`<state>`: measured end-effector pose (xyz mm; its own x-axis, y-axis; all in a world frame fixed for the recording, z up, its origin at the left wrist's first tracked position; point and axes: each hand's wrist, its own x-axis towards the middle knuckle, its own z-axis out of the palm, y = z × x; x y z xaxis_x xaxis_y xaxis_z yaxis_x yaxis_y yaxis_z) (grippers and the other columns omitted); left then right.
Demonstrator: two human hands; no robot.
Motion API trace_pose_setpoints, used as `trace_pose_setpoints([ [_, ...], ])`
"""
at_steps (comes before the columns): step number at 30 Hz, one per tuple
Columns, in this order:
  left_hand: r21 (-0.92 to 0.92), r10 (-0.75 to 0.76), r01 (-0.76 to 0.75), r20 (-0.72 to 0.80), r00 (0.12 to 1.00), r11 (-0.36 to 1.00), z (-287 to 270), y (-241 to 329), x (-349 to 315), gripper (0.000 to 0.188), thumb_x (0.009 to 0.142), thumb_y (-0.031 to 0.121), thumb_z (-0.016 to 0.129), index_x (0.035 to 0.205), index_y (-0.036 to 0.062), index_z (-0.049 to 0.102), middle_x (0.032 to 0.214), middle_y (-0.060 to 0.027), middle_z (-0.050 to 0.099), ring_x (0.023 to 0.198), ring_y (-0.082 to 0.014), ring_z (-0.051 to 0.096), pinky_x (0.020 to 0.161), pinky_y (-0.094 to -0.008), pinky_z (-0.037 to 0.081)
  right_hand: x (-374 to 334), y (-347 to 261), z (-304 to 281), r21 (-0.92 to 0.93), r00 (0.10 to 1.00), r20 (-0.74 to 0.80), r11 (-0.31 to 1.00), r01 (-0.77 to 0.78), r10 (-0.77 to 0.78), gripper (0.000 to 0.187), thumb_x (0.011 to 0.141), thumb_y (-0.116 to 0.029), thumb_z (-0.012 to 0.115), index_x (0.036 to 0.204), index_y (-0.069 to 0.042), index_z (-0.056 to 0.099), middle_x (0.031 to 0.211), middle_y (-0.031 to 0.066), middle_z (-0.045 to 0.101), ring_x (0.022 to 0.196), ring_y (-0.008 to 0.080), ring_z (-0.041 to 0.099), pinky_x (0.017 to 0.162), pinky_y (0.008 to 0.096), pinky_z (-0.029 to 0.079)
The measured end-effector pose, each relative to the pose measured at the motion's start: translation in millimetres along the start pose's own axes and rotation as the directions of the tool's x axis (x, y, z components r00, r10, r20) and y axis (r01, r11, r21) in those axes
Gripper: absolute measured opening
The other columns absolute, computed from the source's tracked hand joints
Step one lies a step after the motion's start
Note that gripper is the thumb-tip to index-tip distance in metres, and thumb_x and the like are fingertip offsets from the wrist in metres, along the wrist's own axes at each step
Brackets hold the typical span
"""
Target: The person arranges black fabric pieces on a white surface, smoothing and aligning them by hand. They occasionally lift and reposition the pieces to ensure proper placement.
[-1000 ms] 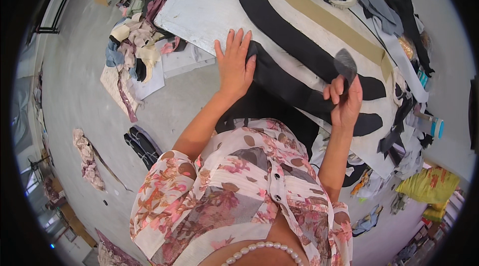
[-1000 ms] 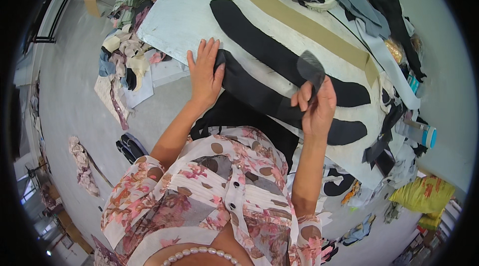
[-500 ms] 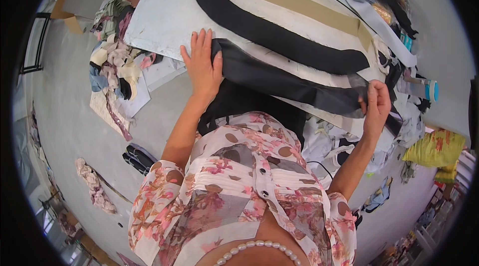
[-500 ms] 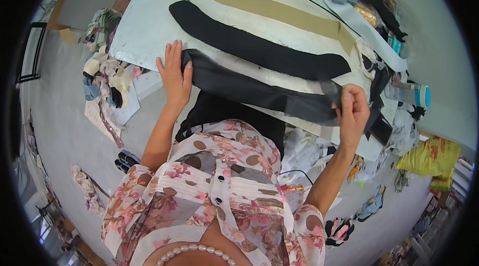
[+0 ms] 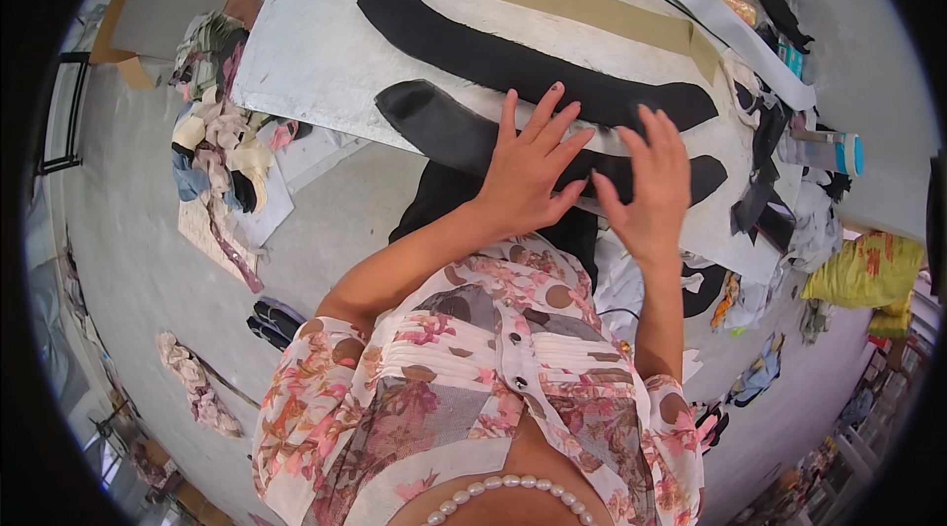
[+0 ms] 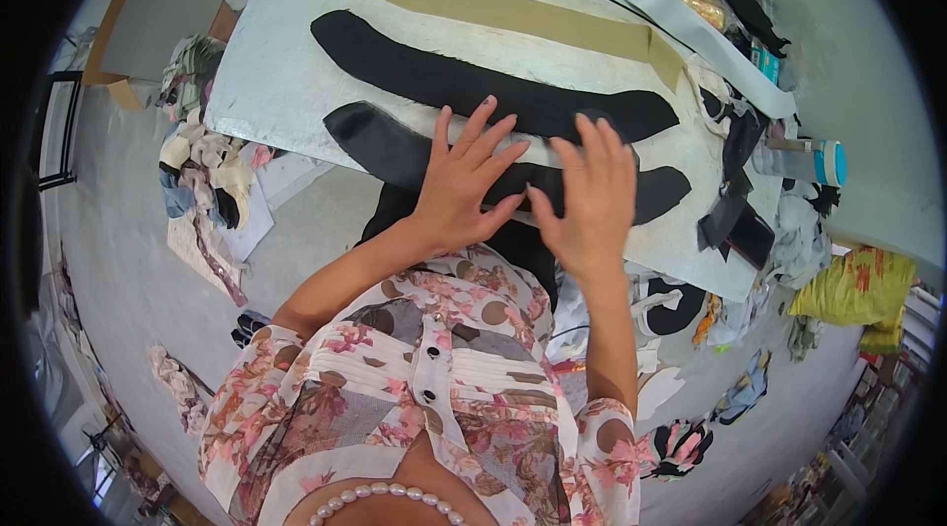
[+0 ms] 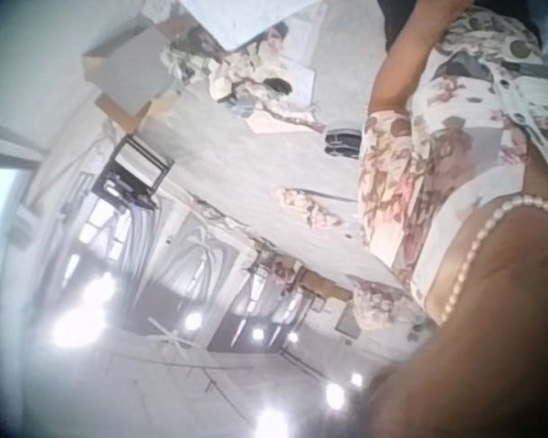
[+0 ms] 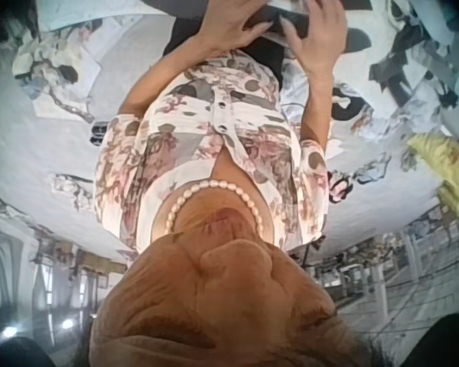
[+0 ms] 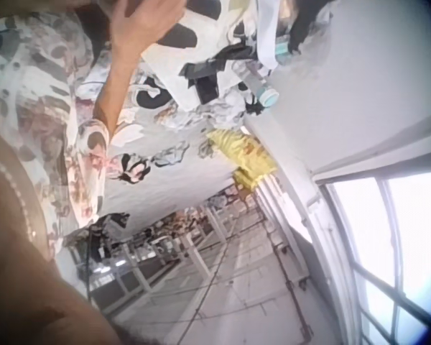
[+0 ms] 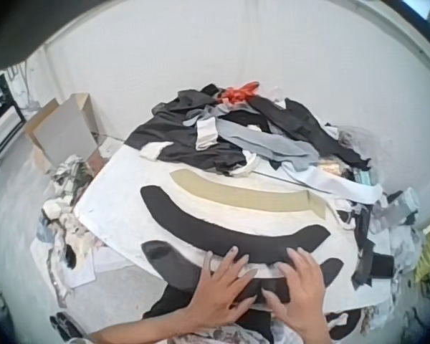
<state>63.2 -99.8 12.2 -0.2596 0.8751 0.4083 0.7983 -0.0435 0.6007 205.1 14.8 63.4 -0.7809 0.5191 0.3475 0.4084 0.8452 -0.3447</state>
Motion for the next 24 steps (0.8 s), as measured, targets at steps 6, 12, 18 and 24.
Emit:
trace_pose_setpoints([
  [6, 0.056, -0.016, 0.016, -0.01, 1.0, 0.998, 16.8, -0.8, 8.8, 0.034, 0.073, 0.017, 0.072, 0.105, 0.0059, 0.067, 0.135, -0.0164, 0.052, 0.141, -0.0363, 0.032, 0.111, -0.066, 0.013, -10.3, 6.0, 28.9, -0.119, 1.0, 0.025, 0.993, -0.009, 0.012, 0.02, 0.075, -0.008, 0.071, 0.092, -0.004, 0.061, 0.132, 0.016, 0.054, 0.13, 0.0364, 0.044, 0.109, 0.0575, 0.029],
  [12, 0.07, -0.042, 0.046, -0.064, 0.997, 0.996, 20.8, 7.6, 11.2, 0.021, 0.072, 0.013, 0.073, 0.093, 0.0071, 0.069, 0.132, -0.0155, 0.055, 0.138, -0.0348, 0.037, 0.108, -0.0627, 0.021, -15.0, 9.2, 34.6, -0.095, 0.999, -0.031, 0.995, 0.01, -0.013, 0.011, 0.078, -0.007, 0.069, 0.084, -0.004, 0.061, 0.124, 0.0151, 0.06, 0.126, 0.0336, 0.05, 0.108, 0.0566, 0.032],
  [18, 0.069, 0.003, 0.008, -0.155, 0.988, 0.998, 34.1, 6.6, 12.9, 0.007, 0.073, 0.007, 0.071, 0.076, 0.0075, 0.065, 0.127, -0.0118, 0.06, 0.136, -0.0335, 0.041, 0.107, -0.0591, 0.024, -18.6, 7.8, 28.4, -0.142, 0.996, -0.09, 0.99, -0.014, 0.001, 0.009, 0.078, -0.006, 0.067, 0.083, -0.004, 0.06, 0.124, 0.0144, 0.06, 0.124, 0.0333, 0.051, 0.108, 0.0552, 0.034],
  [24, 0.034, -0.016, 0.022, -0.184, 0.983, 0.999, 33.5, 4.4, 9.6, 0.007, 0.074, 0.008, 0.072, 0.075, 0.0078, 0.064, 0.126, -0.0104, 0.061, 0.136, -0.0325, 0.041, 0.108, -0.0582, 0.024, -24.4, 21.5, 24.0, -0.123, 0.988, -0.136, 0.988, -0.089, 0.072, 0.012, 0.077, -0.007, 0.069, 0.085, -0.005, 0.06, 0.126, 0.0145, 0.06, 0.125, 0.0345, 0.051, 0.107, 0.0542, 0.034],
])
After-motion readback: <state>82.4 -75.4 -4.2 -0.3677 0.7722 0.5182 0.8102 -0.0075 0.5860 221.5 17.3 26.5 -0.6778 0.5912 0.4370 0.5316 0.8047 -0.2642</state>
